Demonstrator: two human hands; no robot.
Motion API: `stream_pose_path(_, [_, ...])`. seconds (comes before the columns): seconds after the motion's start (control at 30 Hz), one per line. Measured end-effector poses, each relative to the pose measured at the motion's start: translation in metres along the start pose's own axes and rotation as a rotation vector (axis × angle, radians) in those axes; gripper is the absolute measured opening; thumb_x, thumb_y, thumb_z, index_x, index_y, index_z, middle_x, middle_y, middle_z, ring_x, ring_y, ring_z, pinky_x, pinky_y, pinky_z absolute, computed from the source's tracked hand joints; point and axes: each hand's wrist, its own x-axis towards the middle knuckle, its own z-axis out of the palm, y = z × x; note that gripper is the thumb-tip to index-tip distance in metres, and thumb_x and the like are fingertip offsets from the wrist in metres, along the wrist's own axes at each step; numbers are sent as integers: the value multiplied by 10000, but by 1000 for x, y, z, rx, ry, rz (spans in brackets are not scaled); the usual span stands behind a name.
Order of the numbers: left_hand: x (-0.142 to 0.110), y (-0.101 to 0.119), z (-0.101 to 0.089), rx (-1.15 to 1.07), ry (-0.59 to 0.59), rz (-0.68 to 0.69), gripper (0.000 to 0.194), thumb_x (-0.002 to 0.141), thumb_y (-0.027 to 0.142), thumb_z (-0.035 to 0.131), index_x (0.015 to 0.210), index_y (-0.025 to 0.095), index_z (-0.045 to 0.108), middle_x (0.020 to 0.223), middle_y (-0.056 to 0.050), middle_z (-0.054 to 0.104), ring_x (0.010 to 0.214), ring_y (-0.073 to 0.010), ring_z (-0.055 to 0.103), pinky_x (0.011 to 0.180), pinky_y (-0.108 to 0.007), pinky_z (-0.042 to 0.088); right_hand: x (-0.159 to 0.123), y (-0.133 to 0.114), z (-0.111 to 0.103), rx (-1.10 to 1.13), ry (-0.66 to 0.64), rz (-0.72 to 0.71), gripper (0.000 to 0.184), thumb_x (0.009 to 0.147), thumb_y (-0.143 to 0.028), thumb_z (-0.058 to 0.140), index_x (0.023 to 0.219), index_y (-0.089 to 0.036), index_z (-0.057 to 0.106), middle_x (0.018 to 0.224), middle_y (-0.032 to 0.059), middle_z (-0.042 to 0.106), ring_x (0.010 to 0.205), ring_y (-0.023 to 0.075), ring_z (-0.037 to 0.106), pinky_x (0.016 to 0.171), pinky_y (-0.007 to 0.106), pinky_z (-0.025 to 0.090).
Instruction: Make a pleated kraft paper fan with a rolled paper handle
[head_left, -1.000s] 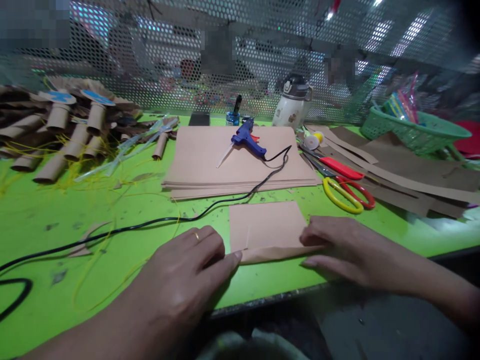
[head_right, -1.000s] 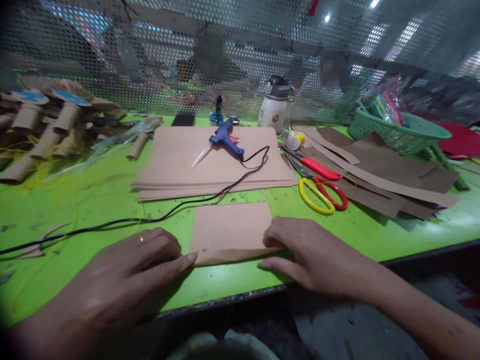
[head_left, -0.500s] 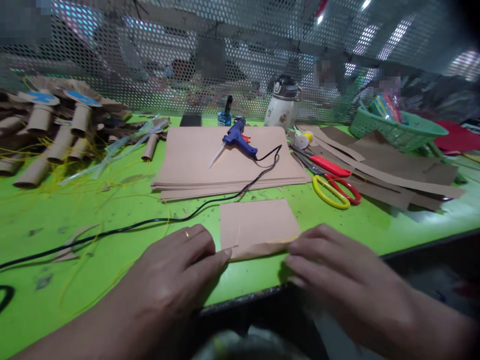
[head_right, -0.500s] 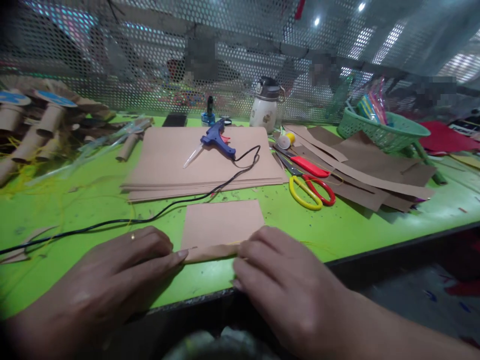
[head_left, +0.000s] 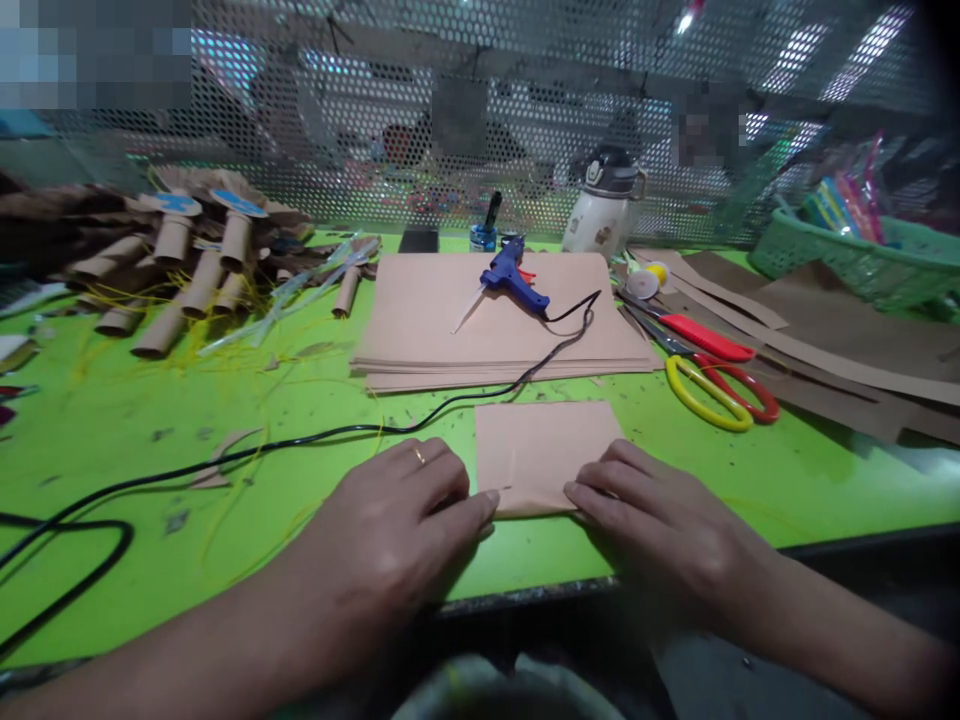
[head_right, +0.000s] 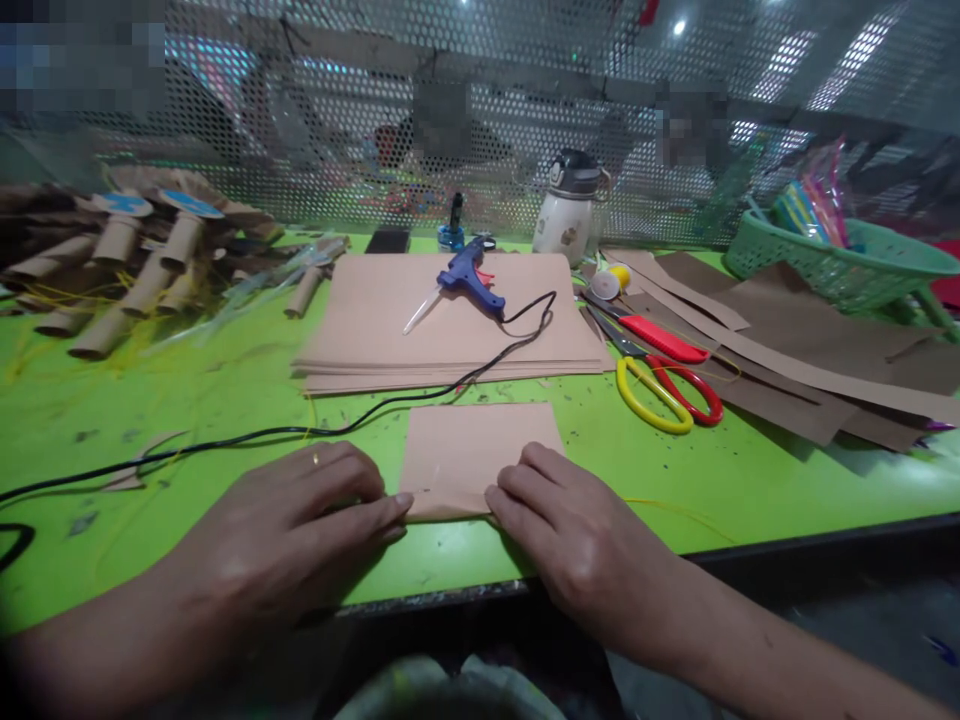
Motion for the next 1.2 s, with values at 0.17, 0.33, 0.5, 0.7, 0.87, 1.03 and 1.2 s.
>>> stream_pose_path(0.17, [2, 4, -4, -20, 49, 101, 212, 864, 114, 522, 1057, 75, 599, 788, -107, 593, 767, -224, 525, 672, -394, 452, 1, 5, 0, -15, -38, -8, 259, 929, -63, 408, 1091, -114, 604, 881, 122, 624, 820, 213, 534, 698, 359, 457])
stream_pose_path(0.33, [3, 3, -7, -5, 61, 102, 207, 863, 96, 515, 1051, 88, 599, 791, -110, 620, 785, -221, 558, 694, -393, 484, 1, 9, 1, -33, -84, -24, 309, 947, -84, 395, 1213, -104, 552, 875, 107, 605, 789, 207, 496, 673, 354, 415])
stream_pose_path(0.5, [4, 1, -1, -21, 69, 43, 168, 893, 134, 506, 1022, 168, 608, 869, -82, 628, 832, -194, 559, 730, -347, 465, 7, 8, -4, -45, -166, -55, 339, 968, -123, 404, 1292, -108, 501, 849, 84, 579, 743, 197, 446, 633, 344, 356])
stream_pose_path(0.7, [9, -2, 5, -2, -22, -51, 100, 885, 149, 533, 831, 176, 611, 770, -39, 551, 698, -173, 433, 606, -320, 341, 12, 15, -5, -68, -222, -10, 320, 938, -105, 429, 1237, -163, 528, 882, 80, 572, 783, 205, 454, 671, 333, 362])
stream_pose_path(0.87, [29, -11, -11, -164, -299, -150, 252, 954, 228, 428, 809, 178, 627, 797, -45, 567, 737, -169, 494, 633, -299, 378, 17, 23, -2, -114, -253, 47, 278, 933, -133, 487, 1180, -241, 557, 835, 36, 532, 736, 180, 445, 597, 291, 299])
stream_pose_path(1.03, [35, -12, -17, -248, -357, -244, 261, 952, 253, 430, 823, 175, 643, 797, -47, 582, 763, -172, 525, 642, -281, 395, 19, 25, -2, -62, -250, 69, 249, 921, -139, 532, 1142, -247, 571, 816, 17, 508, 731, 166, 433, 600, 290, 276])
stream_pose_path(1.2, [25, -10, -11, -271, -265, -329, 174, 921, 267, 500, 874, 192, 651, 785, -33, 585, 741, -171, 526, 631, -284, 377, 21, 26, -4, -26, -284, 102, 258, 932, -134, 505, 1150, -256, 572, 821, 16, 510, 709, 156, 428, 594, 286, 267])
